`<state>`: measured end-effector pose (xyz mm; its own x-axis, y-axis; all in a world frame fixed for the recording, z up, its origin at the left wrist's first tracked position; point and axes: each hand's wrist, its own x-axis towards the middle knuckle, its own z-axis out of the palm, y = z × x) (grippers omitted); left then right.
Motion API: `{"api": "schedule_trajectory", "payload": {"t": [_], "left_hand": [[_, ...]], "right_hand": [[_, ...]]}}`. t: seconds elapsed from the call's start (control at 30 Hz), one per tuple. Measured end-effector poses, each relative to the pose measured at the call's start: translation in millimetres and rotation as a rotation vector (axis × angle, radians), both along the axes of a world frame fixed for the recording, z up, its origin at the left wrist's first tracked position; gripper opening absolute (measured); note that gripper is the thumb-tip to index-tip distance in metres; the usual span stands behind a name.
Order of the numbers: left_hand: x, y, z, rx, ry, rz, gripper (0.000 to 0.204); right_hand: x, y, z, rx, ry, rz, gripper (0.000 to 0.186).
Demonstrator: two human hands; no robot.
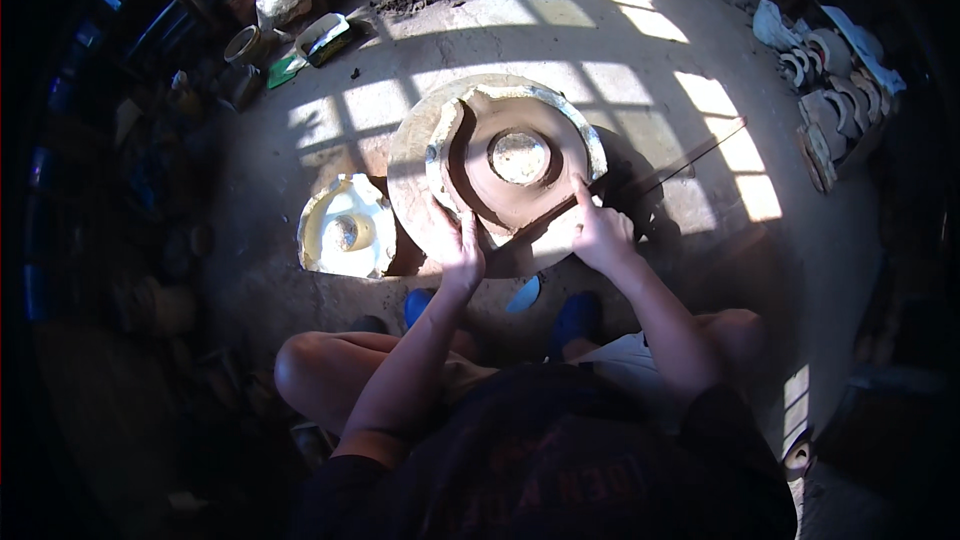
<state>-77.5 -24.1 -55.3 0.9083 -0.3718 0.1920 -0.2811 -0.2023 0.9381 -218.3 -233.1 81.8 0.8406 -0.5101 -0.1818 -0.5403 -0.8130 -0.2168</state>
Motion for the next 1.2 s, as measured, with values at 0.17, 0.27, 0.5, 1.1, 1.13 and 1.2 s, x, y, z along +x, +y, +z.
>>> {"api": "schedule_trajectory", "payload": {"t": [0.17,0.27,0.5,1.1,1.13,1.2], "left_hand": [[19.9,2.4,-10.1,0.256,-0.242,0.130,0.076],[58.7,37.4,-29.0,0.212,-0.192,0.122,0.072],[49.1,-16.8,87.9,-0.209,0.740,0.089,0.058],[97.3,-34.1,118.4,-0.578,0.914,-0.039,0.045],[82.7,-45.7,129.0,-0.587,0.962,-0.142,0.037],[85.9,-28.1,119.4,-0.658,0.928,-0.107,0.025]], "right_hand": [[3.4,61.7,-24.9,0.311,-0.247,0.125,0.103],[23.0,104.5,3.1,0.722,-0.153,0.104,0.097],[-27.6,36.5,52.9,1.303,-0.581,-0.260,0.055],[-118.2,-20.9,71.8,0.976,-0.516,-0.408,0.038],[-123.8,-23.6,71.2,0.955,-0.511,-0.403,0.038],[-116.6,-13.0,69.7,0.992,-0.506,-0.382,0.038]]}}
